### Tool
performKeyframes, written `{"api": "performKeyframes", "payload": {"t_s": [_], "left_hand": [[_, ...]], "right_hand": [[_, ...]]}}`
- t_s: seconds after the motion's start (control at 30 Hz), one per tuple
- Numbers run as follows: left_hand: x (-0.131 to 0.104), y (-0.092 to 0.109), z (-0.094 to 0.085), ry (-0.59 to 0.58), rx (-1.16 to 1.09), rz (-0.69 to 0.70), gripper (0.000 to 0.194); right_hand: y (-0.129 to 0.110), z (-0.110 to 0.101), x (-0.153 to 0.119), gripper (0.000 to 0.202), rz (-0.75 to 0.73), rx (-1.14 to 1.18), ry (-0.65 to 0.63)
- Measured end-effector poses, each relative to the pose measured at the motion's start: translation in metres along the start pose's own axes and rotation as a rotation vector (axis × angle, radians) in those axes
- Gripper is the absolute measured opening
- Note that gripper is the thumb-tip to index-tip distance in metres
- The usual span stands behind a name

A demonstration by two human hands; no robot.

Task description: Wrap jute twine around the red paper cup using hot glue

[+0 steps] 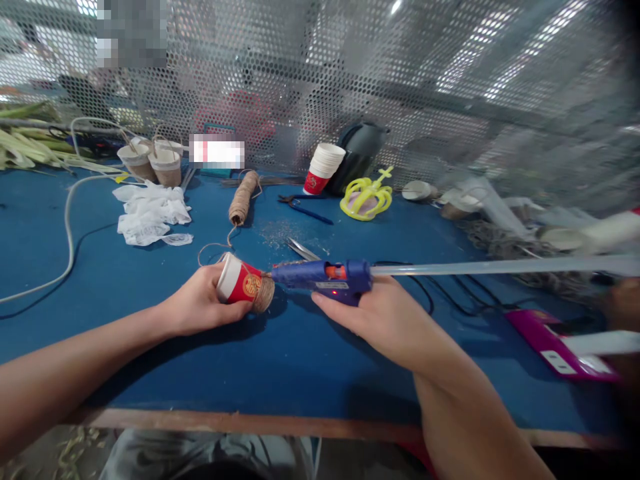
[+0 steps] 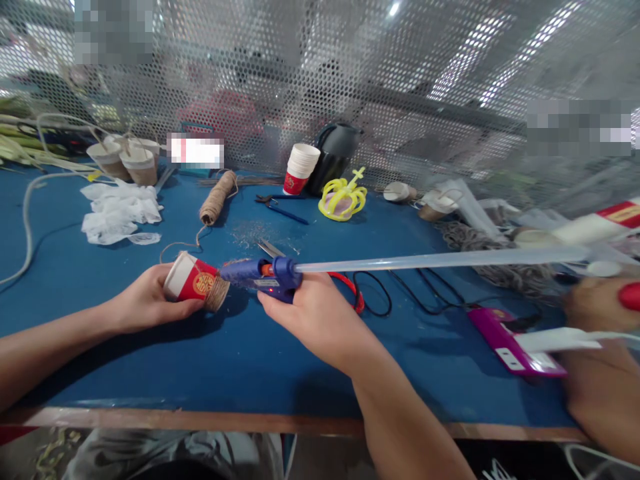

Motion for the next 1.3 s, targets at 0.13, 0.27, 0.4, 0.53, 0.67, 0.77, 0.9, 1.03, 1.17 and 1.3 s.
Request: {"api": "performKeyframes", "payload": {"t_s": [0.13,0.27,0.4,0.53,0.67,0.77,0.9,1.03,1.17,1.3], "left_hand": [[0.002,-0.001,0.0,0.023,-0.137,-0.088,0.021],[0.003,0.0,0.001,0.034,-0.182,-0.112,0.023],[0.003,0.0,-0.001,0.064,-0.18,-0.156,0.022],[0.003,0.003,-0.002,0.047,-0.185,-0.142,0.02],[0.003,0.002,-0.002,0.048,-0.183,-0.141,0.021],[0.003,-0.001,-0.001,0.027,-0.182,-0.128,0.021],[0.001,-0.001,0.001,0.007,-0.138,-0.052,0.02],[0.0,0.001,0.001,0.006,0.008,0.053,0.01],[-0.001,0.006,0.002,-0.003,0.117,0.152,0.007],[-0.002,0.01,0.002,-0.006,0.152,0.196,0.005]], "right_hand": [[-0.002,0.0,-0.005,0.013,-0.026,-0.049,0.013],[-0.006,0.001,-0.007,0.012,-0.049,-0.106,0.001],[-0.012,-0.001,-0.006,0.014,-0.059,-0.171,-0.013],[-0.015,-0.002,-0.007,0.015,-0.064,-0.185,-0.023],[-0.015,-0.003,-0.008,0.015,-0.078,-0.202,-0.004],[-0.012,-0.003,-0.007,0.015,-0.085,-0.17,0.002],[-0.005,-0.002,-0.005,0.013,-0.045,-0.104,-0.001],[0.002,0.0,-0.002,0.013,0.008,-0.059,-0.001],[0.004,0.001,0.001,0.012,0.031,-0.013,0.005],[0.004,0.003,0.003,0.011,0.04,0.027,-0.001]]}}
Point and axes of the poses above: each hand's wrist, its own x-axis towards the middle knuckle, its own z-axis out of the palm, y = z × x, the point moved 5 cm from there along x, towards the middle knuckle, and after that the axes turned 6 degrees about -x, right-handed, at the moved point
